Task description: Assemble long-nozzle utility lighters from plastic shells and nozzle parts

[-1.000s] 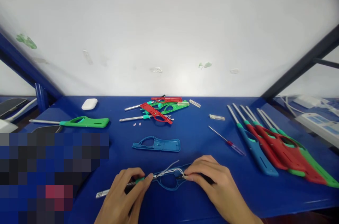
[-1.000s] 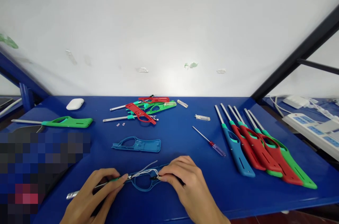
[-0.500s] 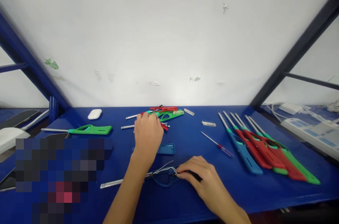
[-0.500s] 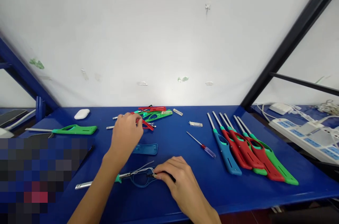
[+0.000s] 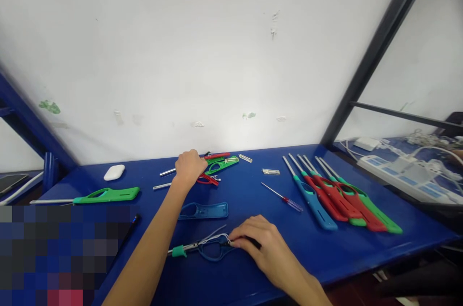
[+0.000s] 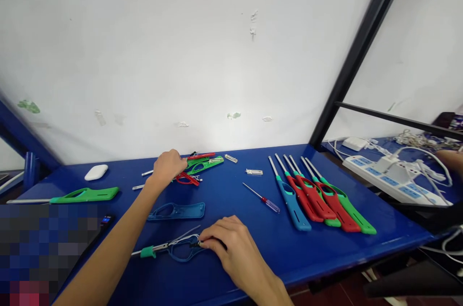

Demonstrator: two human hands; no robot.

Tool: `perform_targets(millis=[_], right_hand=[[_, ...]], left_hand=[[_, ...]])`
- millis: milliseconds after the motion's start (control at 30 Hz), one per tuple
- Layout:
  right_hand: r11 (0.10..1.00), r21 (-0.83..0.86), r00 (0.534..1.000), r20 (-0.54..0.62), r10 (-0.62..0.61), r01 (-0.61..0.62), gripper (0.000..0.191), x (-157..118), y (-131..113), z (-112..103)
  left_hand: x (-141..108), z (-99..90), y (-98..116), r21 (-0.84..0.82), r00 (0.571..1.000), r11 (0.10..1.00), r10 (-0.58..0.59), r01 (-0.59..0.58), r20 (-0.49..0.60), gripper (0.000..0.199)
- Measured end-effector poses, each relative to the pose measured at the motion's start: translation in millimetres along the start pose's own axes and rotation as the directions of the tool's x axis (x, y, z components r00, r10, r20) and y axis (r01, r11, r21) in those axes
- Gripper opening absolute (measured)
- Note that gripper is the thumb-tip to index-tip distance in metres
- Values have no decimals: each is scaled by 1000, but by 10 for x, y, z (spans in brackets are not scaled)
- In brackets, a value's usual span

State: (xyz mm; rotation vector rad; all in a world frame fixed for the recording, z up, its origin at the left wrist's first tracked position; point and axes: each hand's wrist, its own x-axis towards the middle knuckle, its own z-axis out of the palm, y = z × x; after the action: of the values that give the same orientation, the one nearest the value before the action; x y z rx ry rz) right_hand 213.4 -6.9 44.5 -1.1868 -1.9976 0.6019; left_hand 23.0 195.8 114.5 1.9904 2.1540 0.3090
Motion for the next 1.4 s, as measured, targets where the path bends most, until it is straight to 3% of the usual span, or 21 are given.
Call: perform_targets(millis=[133,300,433,500,600,767,1033,1200,1400], right_hand=[[1000,-11,1000,3,10,-9,9,8,-16,-2],[1000,-14,1000,17,16,-15,8,9,-2,15],[1000,-2,1000,29,10,-10,10,-3,32,25],[1000,3,999,37,8,-8,10,-12,42,25],[1000,-2,999,45,11,-11,11,-22,38,19],[999,-36,999,43,23,-21,11,-27,21,11],[997,-72,998,59,17,-13,12,-34,44,23],[997,-78,999,54,-4,9,14,-42,32,22],[996,-85,999,29,-16,18,14,-33,-1,16]], left_hand=[[-132,-329,-43,-118,997,993,-2,11,80,41],[-732,-592,-194,-356,991,932,106,-72,76,37],[-1325,-427,-431,-563,978,806,208,-183,-19,35],[-1557,-255,-584,-640,977,743,201,-196,-66,38],[-1788,-7,-813,-709,984,683,130,-177,-120,58],[-1897,231,-1005,-784,986,598,91,-168,-142,55],[-1940,339,-898,-856,996,509,19,-88,-91,44],[-2012,377,-794,-845,992,528,-26,-89,-120,36],[-1965,490,-808,-744,966,627,61,-232,-250,28]])
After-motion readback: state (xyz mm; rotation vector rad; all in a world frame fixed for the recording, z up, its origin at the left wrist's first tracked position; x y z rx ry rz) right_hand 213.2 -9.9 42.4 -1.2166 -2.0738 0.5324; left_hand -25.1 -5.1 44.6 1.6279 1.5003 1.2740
